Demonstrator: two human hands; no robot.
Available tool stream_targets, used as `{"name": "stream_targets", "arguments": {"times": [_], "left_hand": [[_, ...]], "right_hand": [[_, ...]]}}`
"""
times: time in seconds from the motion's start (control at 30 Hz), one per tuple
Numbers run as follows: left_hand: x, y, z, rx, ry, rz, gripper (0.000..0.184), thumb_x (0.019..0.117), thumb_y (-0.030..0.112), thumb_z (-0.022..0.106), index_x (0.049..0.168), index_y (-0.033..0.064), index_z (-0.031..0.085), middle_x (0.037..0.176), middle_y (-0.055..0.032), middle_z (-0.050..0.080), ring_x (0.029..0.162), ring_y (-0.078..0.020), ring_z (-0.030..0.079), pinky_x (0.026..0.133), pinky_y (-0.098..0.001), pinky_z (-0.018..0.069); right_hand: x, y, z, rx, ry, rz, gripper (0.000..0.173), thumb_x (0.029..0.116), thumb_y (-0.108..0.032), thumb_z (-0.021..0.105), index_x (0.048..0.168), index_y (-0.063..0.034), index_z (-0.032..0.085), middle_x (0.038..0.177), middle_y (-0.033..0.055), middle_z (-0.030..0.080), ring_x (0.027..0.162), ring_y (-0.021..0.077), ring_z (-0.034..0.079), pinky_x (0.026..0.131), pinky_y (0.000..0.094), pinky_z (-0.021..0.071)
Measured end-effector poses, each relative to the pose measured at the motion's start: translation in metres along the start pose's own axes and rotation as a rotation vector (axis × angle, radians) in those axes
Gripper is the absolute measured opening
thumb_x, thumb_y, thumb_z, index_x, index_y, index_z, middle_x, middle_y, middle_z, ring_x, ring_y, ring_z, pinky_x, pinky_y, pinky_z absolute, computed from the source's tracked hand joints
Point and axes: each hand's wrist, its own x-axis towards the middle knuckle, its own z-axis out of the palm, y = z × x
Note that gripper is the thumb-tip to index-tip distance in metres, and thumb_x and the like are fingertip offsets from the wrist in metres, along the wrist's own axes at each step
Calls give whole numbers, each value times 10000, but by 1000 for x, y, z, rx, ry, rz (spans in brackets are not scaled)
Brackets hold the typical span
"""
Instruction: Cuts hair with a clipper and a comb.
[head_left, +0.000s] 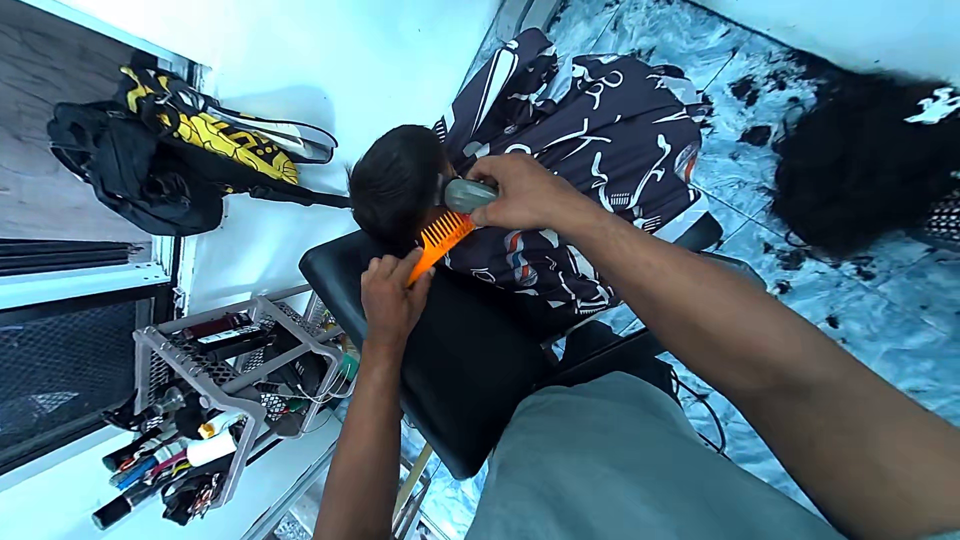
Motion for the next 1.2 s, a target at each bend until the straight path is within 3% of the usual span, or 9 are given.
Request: {"name": "stream_targets", "arguments": {"times": [0.2, 0.37, 0.67, 1.2], "left_hand": [[-8, -11, 1, 14, 86, -26, 376, 970, 407, 683, 1248, 164, 751, 870, -104, 663, 849, -293, 606, 758, -471, 456], [4, -8, -9, 32, 149, -29, 357, 968, 366, 693, 1235, 138, 754, 859, -114, 647, 845, -292, 599, 771, -461, 460], [19, -8, -20, 173, 255, 14, 302, 992, 335, 682, 1250, 194, 751, 857, -111, 644, 865, -306, 591, 768, -458, 438], [19, -8, -19, 201, 260, 60, 299, 1006, 327, 662, 1267, 207, 743, 846, -107, 637, 859, -317, 585, 757, -457, 434]], "right_hand": [[-2, 31, 0, 37, -5, 110, 542, 762, -310, 870, 1209, -117, 634, 996, 84, 730, 908, 271, 709, 797, 563, 575], [8, 22, 1, -17, -46, 93, 497, 790, -331, 841, 1200, -130, 645, 976, 86, 720, 902, 282, 698, 786, 574, 561], [22, 16, 4, -30, 5, 76, 500, 767, -330, 833, 1189, -159, 627, 977, 75, 710, 898, 281, 692, 763, 571, 559], [8, -11, 14, -40, 35, -2, 484, 772, -327, 818, 1186, -181, 616, 955, 47, 700, 861, 253, 692, 720, 538, 569]]}}
